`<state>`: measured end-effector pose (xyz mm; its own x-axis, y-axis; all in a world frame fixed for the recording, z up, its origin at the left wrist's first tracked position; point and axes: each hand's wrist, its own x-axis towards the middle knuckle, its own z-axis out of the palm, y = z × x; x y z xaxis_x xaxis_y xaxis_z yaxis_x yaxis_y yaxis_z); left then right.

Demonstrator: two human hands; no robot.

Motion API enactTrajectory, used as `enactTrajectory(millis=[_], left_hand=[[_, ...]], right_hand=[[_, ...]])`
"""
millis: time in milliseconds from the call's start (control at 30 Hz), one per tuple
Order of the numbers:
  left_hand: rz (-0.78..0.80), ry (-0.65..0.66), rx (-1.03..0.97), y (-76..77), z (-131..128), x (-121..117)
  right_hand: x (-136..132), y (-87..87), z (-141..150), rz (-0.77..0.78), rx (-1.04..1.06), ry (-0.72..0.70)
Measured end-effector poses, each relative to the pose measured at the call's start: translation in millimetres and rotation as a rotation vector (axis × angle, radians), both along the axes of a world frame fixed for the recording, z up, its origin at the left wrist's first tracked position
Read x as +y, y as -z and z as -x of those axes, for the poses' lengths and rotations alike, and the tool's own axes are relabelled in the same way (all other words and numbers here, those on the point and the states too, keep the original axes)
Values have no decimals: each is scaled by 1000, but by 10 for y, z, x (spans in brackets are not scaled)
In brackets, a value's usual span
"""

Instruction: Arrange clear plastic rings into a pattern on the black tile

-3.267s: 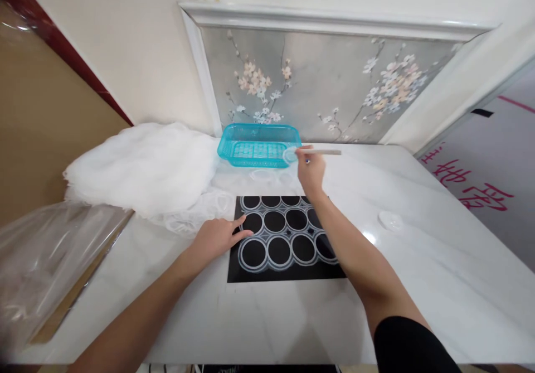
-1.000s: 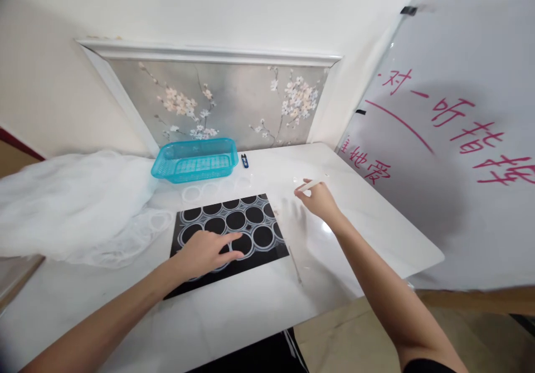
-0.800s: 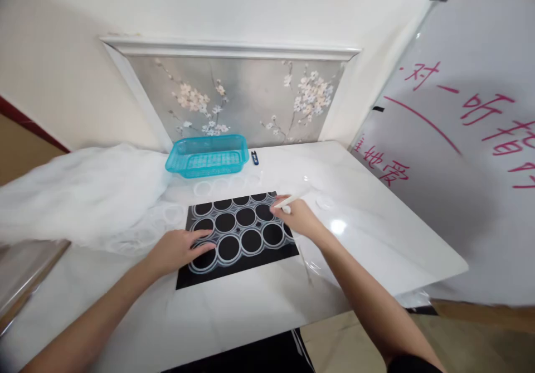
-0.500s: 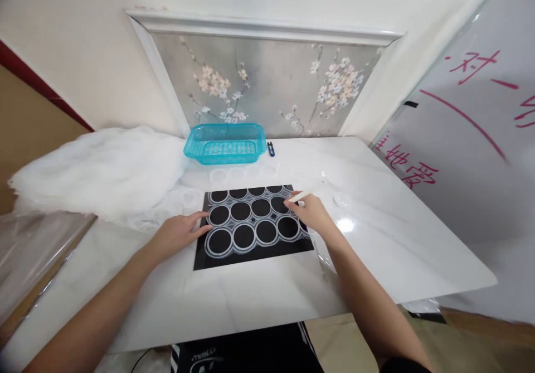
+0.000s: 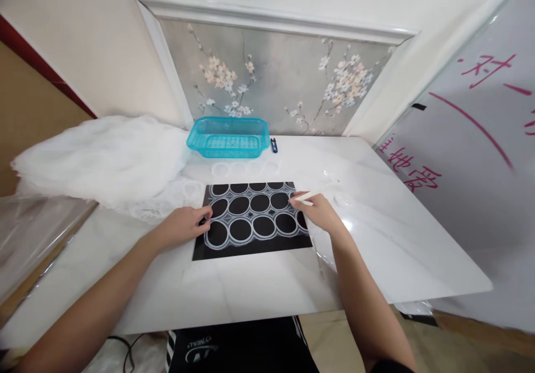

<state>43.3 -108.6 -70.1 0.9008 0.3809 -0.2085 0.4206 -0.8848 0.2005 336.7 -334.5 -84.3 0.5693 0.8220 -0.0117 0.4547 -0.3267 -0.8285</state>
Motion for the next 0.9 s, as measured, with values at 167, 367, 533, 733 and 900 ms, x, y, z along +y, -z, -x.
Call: enactTrajectory(millis=[167,367,533,733,900], left_hand=[[-204,-34,51,-25,-32,83],[-345,-168,66,-25,-34,170],[-360,-263,33,-41,6,229],[-378,-183,70,-133,99,-112],[-349,-53,211,-27,167,-686]], right_hand=[[12,-88,114,-53,62,-101],[54,-69,235,-140,131,-263],[75,9,250,-184,140,-270],[220,9,451,-229,-46,-175],[582,-75,913,-259,-107,-308]])
